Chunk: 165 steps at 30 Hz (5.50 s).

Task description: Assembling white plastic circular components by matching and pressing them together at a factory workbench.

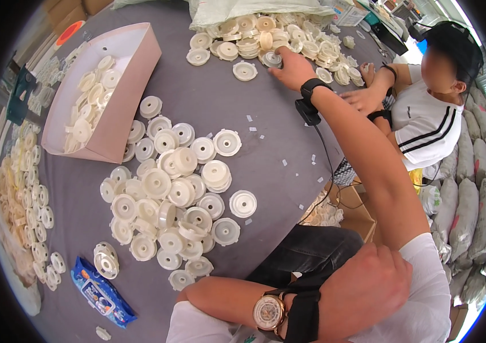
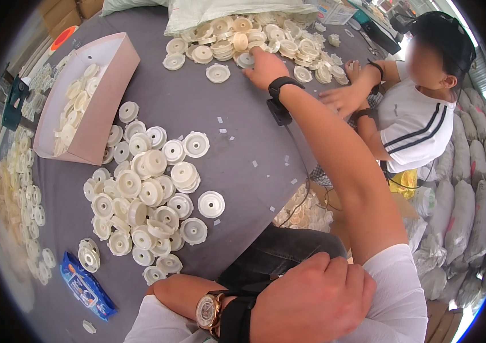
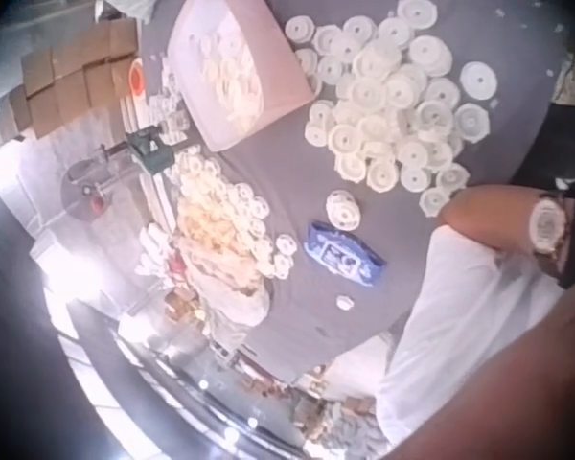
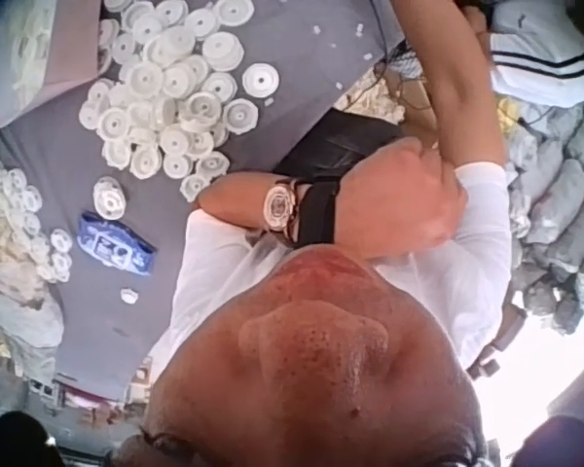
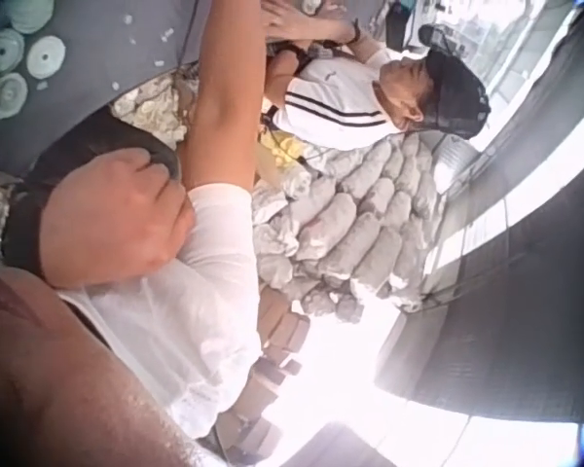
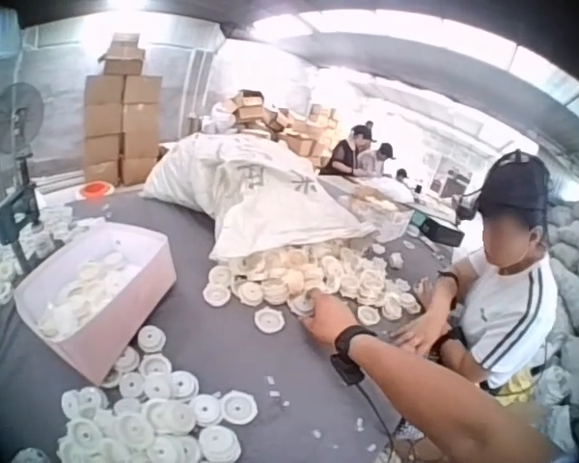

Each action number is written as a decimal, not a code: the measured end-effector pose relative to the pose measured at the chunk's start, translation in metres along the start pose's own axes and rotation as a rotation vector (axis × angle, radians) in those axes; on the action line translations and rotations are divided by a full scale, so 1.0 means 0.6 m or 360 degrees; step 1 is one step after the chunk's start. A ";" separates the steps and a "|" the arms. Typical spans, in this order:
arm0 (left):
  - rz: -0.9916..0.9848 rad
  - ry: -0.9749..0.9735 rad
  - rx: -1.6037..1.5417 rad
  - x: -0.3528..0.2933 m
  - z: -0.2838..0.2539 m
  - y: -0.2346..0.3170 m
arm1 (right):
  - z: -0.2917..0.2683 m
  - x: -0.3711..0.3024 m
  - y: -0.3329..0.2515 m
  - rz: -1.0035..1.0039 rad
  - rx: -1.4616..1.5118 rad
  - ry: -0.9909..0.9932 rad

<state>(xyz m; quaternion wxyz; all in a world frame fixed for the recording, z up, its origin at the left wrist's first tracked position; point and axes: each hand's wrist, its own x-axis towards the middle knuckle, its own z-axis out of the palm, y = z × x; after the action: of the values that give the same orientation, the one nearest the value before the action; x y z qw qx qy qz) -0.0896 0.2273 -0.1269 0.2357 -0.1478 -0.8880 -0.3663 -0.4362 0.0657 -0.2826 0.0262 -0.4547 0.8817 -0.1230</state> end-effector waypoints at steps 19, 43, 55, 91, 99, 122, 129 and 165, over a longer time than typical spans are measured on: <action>-0.0066 0.0107 -0.0106 -0.003 -0.029 0.012 | -0.011 -0.103 -0.111 -0.0236 0.0721 0.0003; -0.0201 0.0303 -0.0271 -0.003 -0.018 0.017 | 0.058 0.028 -0.133 -0.0616 0.0299 0.0106; -0.0036 0.0065 -0.0261 -0.008 -0.033 0.001 | 0.076 0.014 -0.166 -0.1165 0.0144 -0.0026; 0.0128 0.0122 -0.0379 -0.016 -0.022 0.009 | -0.020 -0.303 -0.127 -0.0704 0.0453 -0.0006; 0.0019 0.0251 -0.0468 -0.008 0.040 0.019 | -0.003 -0.302 -0.240 -0.1077 0.0776 0.0118; 0.0123 -0.0129 -0.0007 0.019 -0.035 0.023 | -0.062 -0.463 -0.092 -0.0555 0.0805 0.0162; 0.0091 -0.0161 0.0036 0.016 -0.031 0.024 | -0.043 -0.464 -0.074 -0.0526 0.0823 0.0140; -0.0018 -0.0032 -0.0139 -0.019 0.007 0.028 | 0.003 -0.306 -0.121 -0.0297 0.0878 0.0210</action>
<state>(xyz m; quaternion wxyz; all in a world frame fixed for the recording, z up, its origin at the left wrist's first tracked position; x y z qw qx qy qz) -0.0736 0.2411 -0.1258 0.2180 -0.1565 -0.8743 -0.4046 -0.2709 0.1732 -0.2786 0.0798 -0.5004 0.7693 -0.3891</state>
